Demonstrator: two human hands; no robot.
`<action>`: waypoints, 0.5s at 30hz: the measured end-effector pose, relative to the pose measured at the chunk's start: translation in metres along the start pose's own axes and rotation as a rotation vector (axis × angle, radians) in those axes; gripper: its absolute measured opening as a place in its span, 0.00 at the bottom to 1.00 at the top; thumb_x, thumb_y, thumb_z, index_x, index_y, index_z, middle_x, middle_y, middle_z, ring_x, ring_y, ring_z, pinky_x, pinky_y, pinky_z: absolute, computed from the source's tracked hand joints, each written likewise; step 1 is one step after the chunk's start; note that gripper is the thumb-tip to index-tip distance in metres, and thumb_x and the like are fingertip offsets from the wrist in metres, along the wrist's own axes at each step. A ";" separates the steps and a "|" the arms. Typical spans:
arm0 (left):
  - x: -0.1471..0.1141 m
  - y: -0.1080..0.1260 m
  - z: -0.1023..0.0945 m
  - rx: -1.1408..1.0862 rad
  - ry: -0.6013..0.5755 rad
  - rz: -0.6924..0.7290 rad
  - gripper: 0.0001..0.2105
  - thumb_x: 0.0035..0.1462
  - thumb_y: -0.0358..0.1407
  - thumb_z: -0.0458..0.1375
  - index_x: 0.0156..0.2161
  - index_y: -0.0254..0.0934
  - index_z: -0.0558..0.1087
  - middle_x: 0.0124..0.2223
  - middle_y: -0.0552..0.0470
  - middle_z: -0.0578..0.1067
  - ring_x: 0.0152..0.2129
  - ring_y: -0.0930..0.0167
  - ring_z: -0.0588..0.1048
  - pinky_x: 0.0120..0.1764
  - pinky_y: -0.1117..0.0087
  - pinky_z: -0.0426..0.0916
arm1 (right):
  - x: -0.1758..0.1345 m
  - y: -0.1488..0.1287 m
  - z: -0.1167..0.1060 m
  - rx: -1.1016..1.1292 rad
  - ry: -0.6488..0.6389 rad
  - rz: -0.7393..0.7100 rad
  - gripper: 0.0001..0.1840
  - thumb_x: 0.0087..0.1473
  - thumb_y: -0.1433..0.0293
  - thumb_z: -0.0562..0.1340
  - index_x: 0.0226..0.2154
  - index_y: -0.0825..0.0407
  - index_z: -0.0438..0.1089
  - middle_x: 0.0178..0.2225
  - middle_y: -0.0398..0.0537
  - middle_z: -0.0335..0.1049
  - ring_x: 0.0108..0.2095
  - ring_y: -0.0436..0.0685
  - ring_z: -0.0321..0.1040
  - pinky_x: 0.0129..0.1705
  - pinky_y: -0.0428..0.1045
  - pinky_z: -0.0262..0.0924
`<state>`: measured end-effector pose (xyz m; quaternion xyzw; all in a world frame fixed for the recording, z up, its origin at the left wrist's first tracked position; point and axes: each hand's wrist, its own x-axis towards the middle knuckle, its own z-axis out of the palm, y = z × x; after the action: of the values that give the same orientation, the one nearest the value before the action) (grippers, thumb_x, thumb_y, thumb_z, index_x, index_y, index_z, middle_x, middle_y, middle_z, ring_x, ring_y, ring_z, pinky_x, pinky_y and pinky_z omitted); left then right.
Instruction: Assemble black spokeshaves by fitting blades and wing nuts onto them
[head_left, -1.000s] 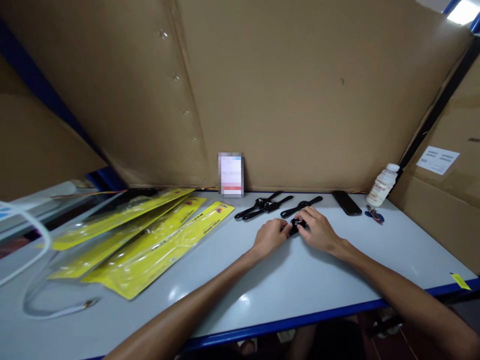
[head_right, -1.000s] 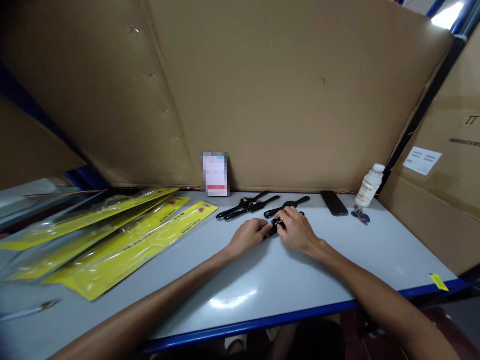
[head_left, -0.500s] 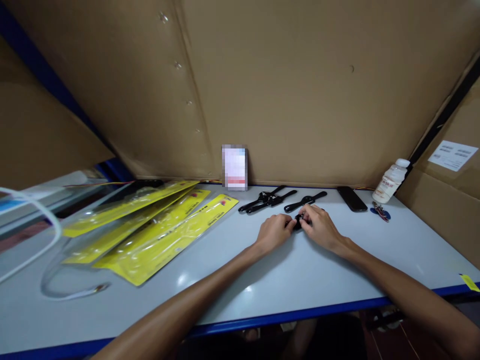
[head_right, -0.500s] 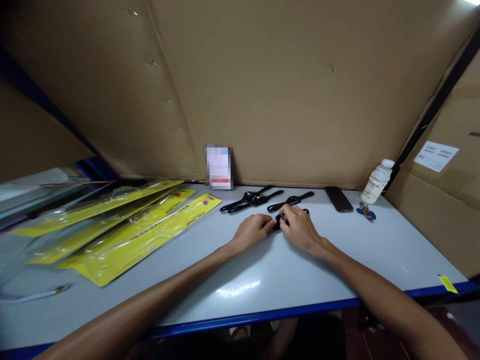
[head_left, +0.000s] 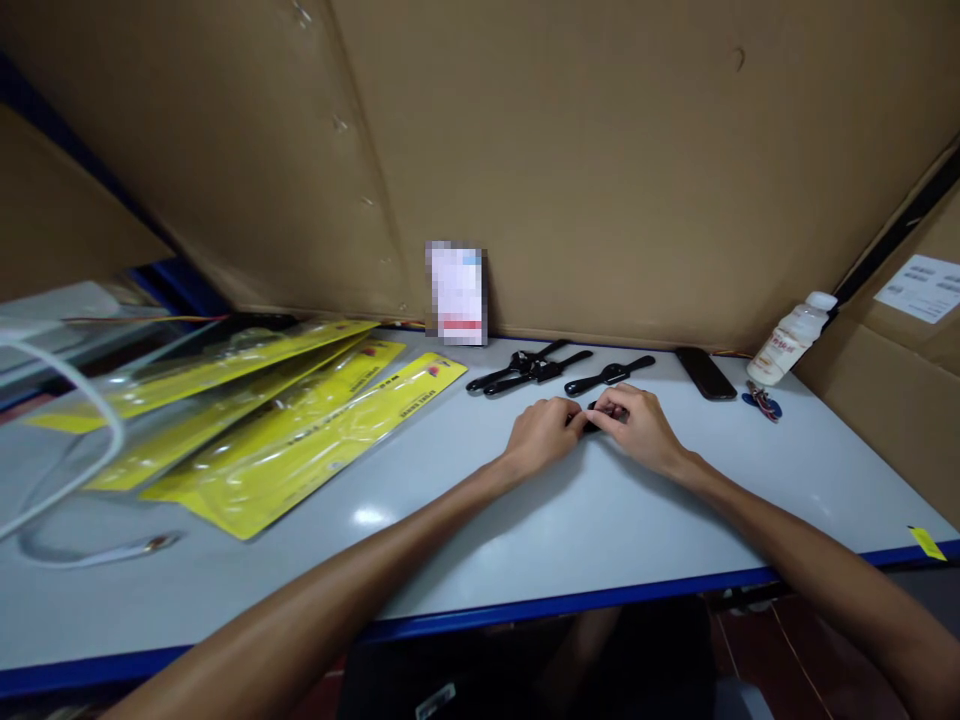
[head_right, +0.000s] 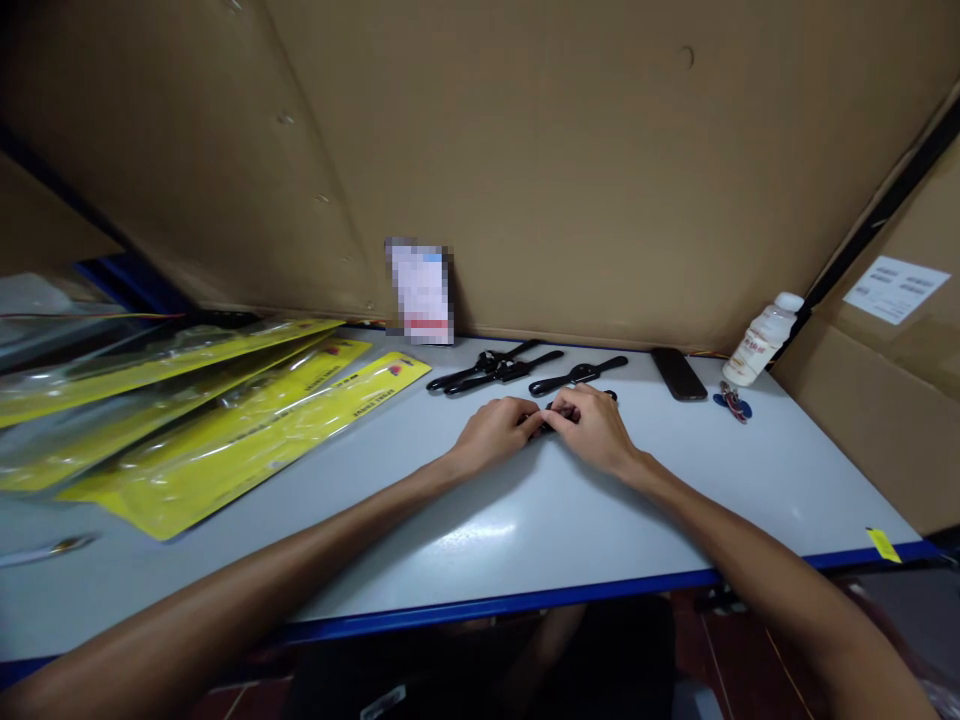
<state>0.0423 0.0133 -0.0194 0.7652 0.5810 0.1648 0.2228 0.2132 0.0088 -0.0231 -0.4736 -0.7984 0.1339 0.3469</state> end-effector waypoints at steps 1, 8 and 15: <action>0.000 0.000 0.000 0.001 0.000 -0.001 0.16 0.64 0.41 0.51 0.34 0.39 0.79 0.36 0.46 0.81 0.35 0.62 0.76 0.31 0.68 0.56 | 0.000 0.000 0.001 -0.001 0.006 -0.002 0.08 0.57 0.73 0.63 0.26 0.51 0.68 0.27 0.42 0.68 0.29 0.52 0.63 0.34 0.48 0.56; 0.003 -0.002 0.000 0.010 0.018 -0.004 0.16 0.64 0.40 0.50 0.35 0.39 0.80 0.37 0.44 0.81 0.36 0.60 0.76 0.33 0.67 0.57 | -0.002 0.006 0.007 -0.084 0.032 -0.086 0.06 0.58 0.75 0.60 0.31 0.50 0.70 0.33 0.45 0.68 0.32 0.53 0.65 0.37 0.49 0.59; 0.001 -0.003 0.002 0.003 0.034 0.020 0.15 0.64 0.40 0.50 0.34 0.39 0.78 0.36 0.43 0.81 0.36 0.60 0.76 0.33 0.67 0.57 | 0.001 0.009 0.000 -0.068 -0.047 -0.051 0.11 0.51 0.83 0.60 0.32 0.51 0.70 0.29 0.42 0.67 0.29 0.51 0.62 0.34 0.47 0.57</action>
<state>0.0416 0.0147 -0.0228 0.7684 0.5772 0.1794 0.2101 0.2186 0.0141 -0.0278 -0.4615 -0.8222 0.1088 0.3149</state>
